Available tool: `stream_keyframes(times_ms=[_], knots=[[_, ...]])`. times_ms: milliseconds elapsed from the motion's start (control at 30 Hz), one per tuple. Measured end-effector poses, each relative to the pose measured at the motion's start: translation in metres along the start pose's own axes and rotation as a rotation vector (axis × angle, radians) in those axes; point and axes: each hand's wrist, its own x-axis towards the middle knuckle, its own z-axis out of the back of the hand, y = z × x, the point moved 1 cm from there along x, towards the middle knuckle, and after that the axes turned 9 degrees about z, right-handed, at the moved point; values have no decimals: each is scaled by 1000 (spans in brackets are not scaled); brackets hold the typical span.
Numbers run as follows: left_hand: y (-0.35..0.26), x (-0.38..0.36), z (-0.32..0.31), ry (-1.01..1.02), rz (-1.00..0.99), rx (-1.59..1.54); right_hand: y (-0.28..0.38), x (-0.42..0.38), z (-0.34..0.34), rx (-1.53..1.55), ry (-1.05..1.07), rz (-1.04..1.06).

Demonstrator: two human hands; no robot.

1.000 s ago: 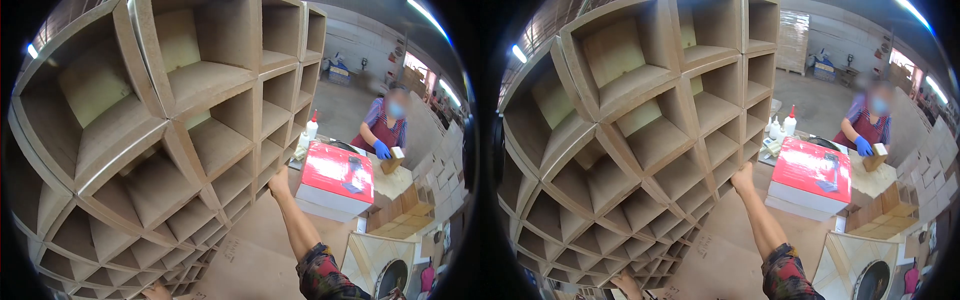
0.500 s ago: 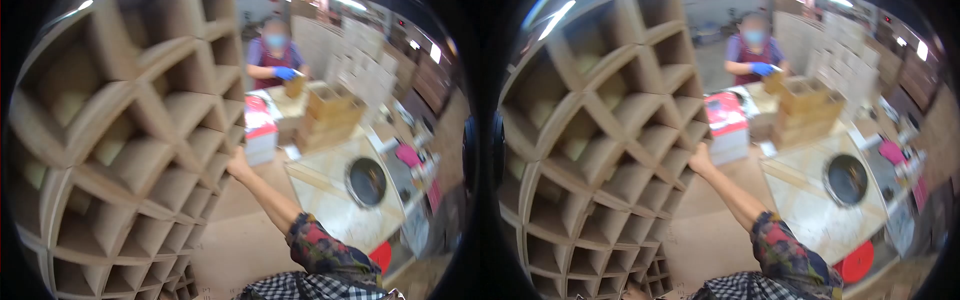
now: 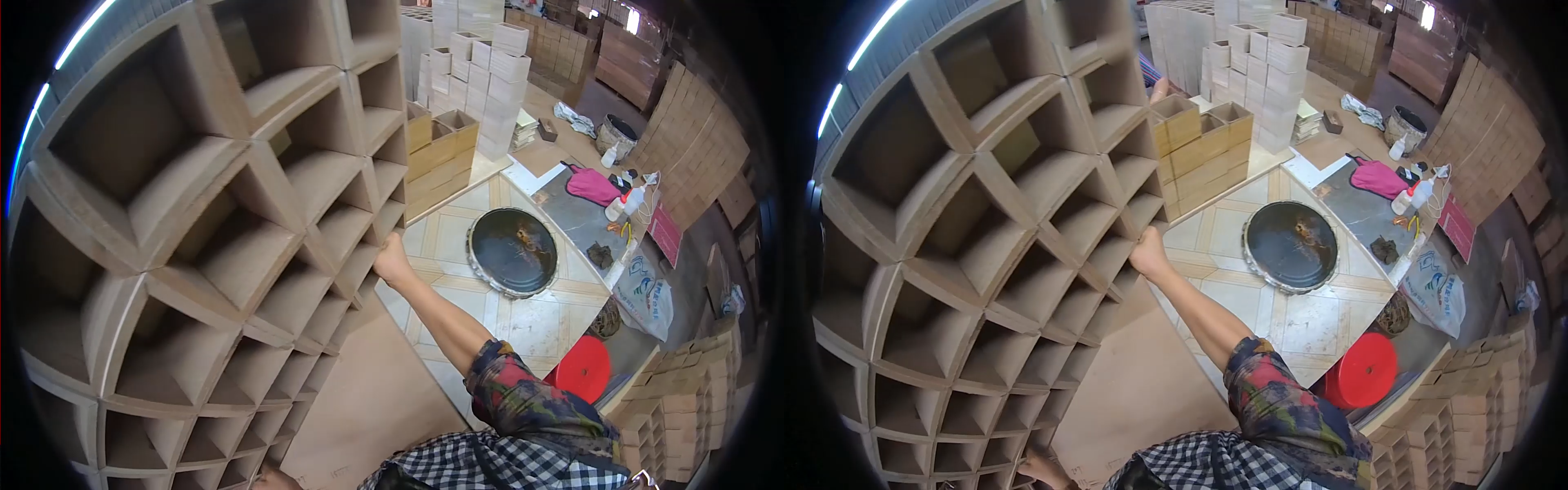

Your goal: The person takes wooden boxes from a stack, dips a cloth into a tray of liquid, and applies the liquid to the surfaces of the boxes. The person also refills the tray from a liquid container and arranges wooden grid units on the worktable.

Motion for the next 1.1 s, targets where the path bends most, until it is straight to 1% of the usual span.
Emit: stream_keyframes(times_ms=[67,100,133,167,200,233,333,400,433,467,533,633,667,733,767,833,900,933,1000,1033,1100], knots=[[-14,-31,-24,73,-165,79,-2,0,35,-9,-5,-44],[7,-27,-29,58,-183,169,-12,-3,50,-26,-5,-75],[23,-29,-36,72,-180,158,-20,-3,66,-41,-4,-107],[26,-37,-47,86,-177,145,-28,-3,80,-43,-15,-100],[-4,-50,-38,84,-187,156,-13,0,85,-18,-33,-136],[7,-60,-57,73,-257,108,-26,-2,100,-24,-51,-146],[60,-67,-85,7,-221,255,-55,-2,138,10,-81,-129],[87,-79,-101,30,-196,365,-87,-4,164,11,-89,-114],[77,-89,-93,25,-182,444,-90,-2,171,14,-89,-159],[88,-95,-105,46,-137,358,-106,-4,182,4,-90,-173],[87,-119,-134,78,-35,205,-127,-4,202,6,-90,-193],[89,-162,-170,20,-109,124,-143,1,229,42,-97,-180],[99,-166,-171,15,-138,216,-153,2,240,-34,-114,-233],[142,-162,-182,4,-219,371,-192,5,266,-175,-151,-302],[127,-172,-197,55,-240,236,-190,7,270,-141,-145,-297],[117,-178,-216,77,-222,234,-174,13,274,-74,-141,-286],[118,-178,-224,97,-178,259,-169,21,280,-129,-135,-321],[121,-177,-231,101,-199,269,-170,25,284,-154,-132,-335],[124,-179,-245,108,-238,288,-174,31,296,-104,-111,-334],[125,-183,-254,91,-296,267,-176,37,301,-80,-99,-330],[144,-182,-265,168,-205,281,-179,42,315,-50,-141,-329]])
